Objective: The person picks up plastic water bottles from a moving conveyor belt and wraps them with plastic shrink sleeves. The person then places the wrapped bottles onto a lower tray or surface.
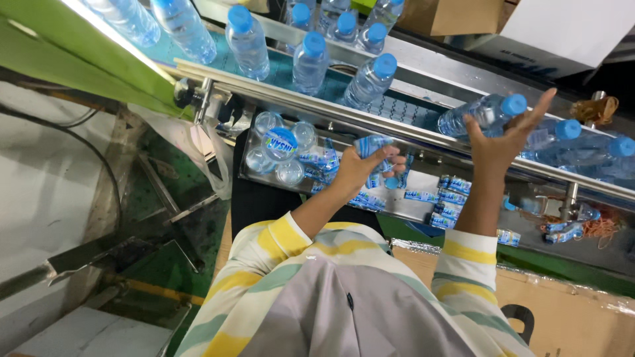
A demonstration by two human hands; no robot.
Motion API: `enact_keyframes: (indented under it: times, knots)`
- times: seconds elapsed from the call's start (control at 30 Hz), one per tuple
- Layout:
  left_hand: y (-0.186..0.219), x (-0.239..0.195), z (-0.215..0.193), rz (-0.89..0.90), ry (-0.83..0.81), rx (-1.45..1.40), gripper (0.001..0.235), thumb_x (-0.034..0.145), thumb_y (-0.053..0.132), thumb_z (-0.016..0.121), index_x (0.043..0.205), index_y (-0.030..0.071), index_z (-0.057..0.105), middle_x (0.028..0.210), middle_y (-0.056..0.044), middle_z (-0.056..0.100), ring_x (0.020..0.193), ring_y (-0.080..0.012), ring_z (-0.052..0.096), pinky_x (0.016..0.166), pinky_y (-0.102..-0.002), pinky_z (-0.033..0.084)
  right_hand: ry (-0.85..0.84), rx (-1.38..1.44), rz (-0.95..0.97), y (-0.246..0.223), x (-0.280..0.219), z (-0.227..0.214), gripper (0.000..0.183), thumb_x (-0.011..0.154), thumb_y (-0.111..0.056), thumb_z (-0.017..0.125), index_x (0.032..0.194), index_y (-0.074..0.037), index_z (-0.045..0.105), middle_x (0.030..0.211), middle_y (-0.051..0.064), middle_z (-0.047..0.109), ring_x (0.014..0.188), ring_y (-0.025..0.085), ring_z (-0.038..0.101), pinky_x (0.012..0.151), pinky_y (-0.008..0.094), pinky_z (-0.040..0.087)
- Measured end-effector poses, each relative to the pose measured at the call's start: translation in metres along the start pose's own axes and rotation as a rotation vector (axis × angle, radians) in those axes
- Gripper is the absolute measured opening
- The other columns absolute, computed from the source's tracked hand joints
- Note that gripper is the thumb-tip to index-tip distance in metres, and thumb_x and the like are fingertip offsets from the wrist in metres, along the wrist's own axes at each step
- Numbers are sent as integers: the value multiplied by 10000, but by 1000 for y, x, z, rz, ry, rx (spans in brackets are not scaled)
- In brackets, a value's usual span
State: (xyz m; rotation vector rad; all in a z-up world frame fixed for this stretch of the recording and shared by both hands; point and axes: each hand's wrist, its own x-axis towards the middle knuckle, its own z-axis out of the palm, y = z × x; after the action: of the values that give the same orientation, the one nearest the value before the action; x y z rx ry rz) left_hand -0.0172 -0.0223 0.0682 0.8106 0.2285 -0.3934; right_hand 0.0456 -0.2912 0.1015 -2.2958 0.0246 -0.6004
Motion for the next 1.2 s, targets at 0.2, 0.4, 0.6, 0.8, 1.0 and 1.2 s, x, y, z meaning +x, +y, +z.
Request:
enact_keyframes:
  times: [0.2,0.4,0.6,0.8,1.0,1.2]
  knots:
    - [-11,10,6,-71,30,0,174,888,160,794,809,49,687,862,-144,758,657,-359,781,492,-332,627,140,-32,-138,23,-13,-12,1058,1002,-479,935,1703,-295,164,1753,-1,-67,1707,350,76,1479,597,217]
    - [-8,3,13,-91,-30,71,199,908,188,773,885,-7,744,723,-212,740,615,-340,768,474,-289,569,210,-2,30,42,-21,-19,1352,1001,209,956,1643,-484,-11,1689,278,193,1528,498,418,1224,533,563]
    - [4,-3,15,-85,-42,85,194,919,202,761,885,15,722,723,-188,736,617,-336,768,458,-285,541,284,-254,-177,72,-21,-33,1147,1114,-531,877,1696,-358,-95,1785,-59,-62,1738,315,195,1463,598,284]
    - [1,-5,29,-20,115,30,356,833,342,884,792,46,690,652,-201,705,551,-332,723,395,-405,610,-371,370,-109,-87,-60,18,455,756,-165,958,1124,-40,721,1065,151,718,1034,319,713,1004,441,534]
    - [-8,3,1,-65,11,-10,670,1020,624,569,995,-28,720,740,-258,734,579,-314,751,454,-339,645,-92,1058,106,-121,-31,44,123,982,4,687,914,-19,587,765,69,562,583,140,565,542,274,477]
    - [-27,9,-10,-145,-99,-81,583,1037,509,525,1044,-44,708,708,-224,732,588,-293,758,471,-330,632,-43,63,-725,-80,54,55,163,891,-18,921,960,-81,787,924,40,691,820,254,627,764,374,515]
